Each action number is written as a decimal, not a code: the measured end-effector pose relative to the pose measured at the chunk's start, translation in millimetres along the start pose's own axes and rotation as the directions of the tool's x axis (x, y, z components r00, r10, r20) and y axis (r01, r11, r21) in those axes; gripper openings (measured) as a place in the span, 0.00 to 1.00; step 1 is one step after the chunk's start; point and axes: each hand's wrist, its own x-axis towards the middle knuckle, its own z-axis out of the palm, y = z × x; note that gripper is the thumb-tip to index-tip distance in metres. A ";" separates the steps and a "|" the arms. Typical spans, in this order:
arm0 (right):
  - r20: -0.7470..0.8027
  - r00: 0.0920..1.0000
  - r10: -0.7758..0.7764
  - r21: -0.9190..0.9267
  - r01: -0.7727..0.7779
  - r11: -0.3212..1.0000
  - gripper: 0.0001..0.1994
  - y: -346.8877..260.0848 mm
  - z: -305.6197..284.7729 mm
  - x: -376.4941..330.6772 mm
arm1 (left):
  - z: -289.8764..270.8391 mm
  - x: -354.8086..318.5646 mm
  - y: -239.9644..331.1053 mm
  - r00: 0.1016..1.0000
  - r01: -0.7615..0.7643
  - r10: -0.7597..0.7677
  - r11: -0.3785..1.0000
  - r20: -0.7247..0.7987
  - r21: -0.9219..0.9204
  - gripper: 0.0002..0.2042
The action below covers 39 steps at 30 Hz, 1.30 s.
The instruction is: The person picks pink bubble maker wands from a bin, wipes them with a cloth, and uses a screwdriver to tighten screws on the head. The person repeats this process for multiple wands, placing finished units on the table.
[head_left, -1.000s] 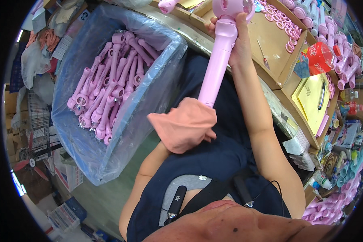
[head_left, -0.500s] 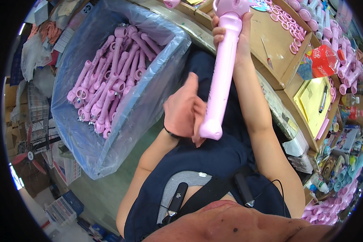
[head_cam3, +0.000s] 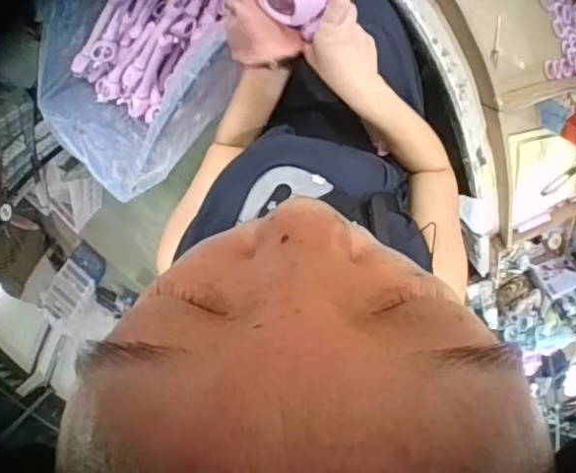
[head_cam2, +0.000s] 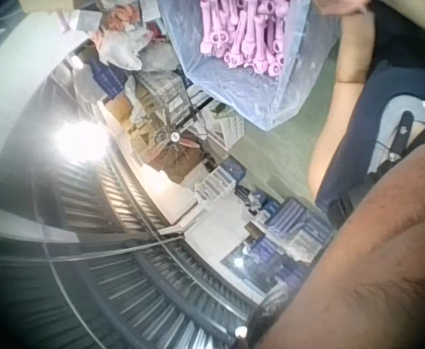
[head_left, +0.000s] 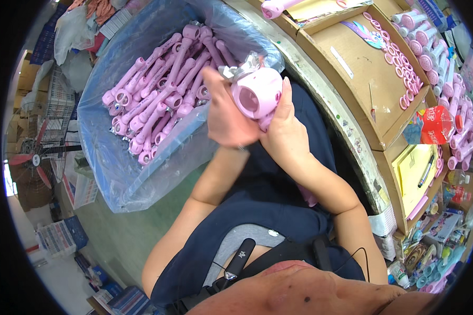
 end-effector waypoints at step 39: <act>0.650 0.738 -0.184 0.760 -0.630 0.160 0.31 56.9 -3.7 -21.9 | -0.4 38.2 -35.4 0.405 0.843 0.730 -0.531 0.550 0.083 0.27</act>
